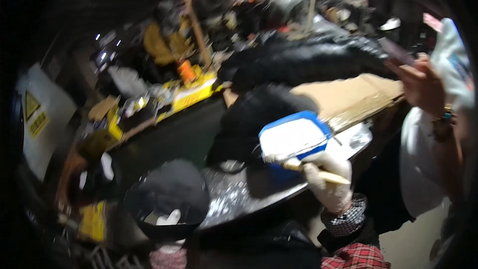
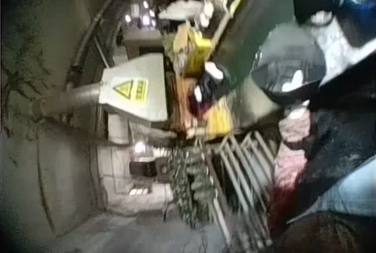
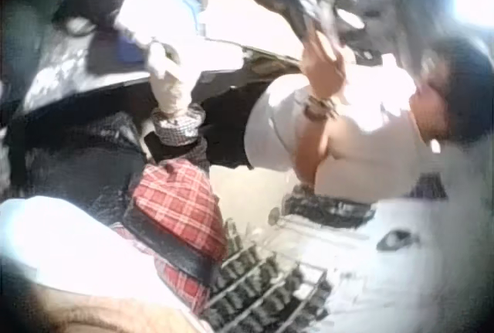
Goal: Applying adhesive to shoe outsoles and upper components using a brush.
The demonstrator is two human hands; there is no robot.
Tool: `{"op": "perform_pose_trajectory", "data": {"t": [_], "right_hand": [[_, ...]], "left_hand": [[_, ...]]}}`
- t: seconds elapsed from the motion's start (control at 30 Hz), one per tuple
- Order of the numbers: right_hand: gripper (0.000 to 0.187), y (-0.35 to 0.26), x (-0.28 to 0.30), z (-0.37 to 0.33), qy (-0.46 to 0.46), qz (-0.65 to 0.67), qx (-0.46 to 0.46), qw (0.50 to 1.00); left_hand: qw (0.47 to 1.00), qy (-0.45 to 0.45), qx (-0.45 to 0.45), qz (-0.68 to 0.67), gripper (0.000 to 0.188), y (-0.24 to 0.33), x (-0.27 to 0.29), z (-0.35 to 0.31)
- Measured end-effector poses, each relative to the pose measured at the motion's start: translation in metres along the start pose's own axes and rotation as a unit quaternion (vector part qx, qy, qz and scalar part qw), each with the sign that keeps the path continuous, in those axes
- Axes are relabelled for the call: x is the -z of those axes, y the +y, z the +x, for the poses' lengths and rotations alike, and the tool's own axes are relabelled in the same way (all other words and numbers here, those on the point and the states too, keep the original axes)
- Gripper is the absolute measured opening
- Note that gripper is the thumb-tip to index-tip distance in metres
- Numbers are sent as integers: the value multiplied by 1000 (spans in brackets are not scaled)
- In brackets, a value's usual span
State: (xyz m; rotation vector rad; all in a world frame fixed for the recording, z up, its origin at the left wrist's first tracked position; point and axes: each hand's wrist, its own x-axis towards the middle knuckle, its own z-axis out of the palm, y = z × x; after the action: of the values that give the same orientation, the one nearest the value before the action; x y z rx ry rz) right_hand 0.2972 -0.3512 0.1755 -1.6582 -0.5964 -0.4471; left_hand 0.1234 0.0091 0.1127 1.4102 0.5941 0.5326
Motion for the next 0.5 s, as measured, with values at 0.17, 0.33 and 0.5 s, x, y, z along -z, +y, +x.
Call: {"op": "perform_pose_trajectory", "data": {"t": [0.17, 0.33, 0.5], "right_hand": [[24, 2, -66, 9, -114, 61, 21, 991], [25, -19, -165, 30, -222, 168, 140, 950], [25, 11, -184, 13, -239, 378, -198, 872]], "left_hand": [[995, 17, 46, 86, 20, -15, -4, -29], [849, -1, -304, 432, 17, -18, 0, -35], [987, 119, 82, -72, 10, -9, 5, -30]]}}
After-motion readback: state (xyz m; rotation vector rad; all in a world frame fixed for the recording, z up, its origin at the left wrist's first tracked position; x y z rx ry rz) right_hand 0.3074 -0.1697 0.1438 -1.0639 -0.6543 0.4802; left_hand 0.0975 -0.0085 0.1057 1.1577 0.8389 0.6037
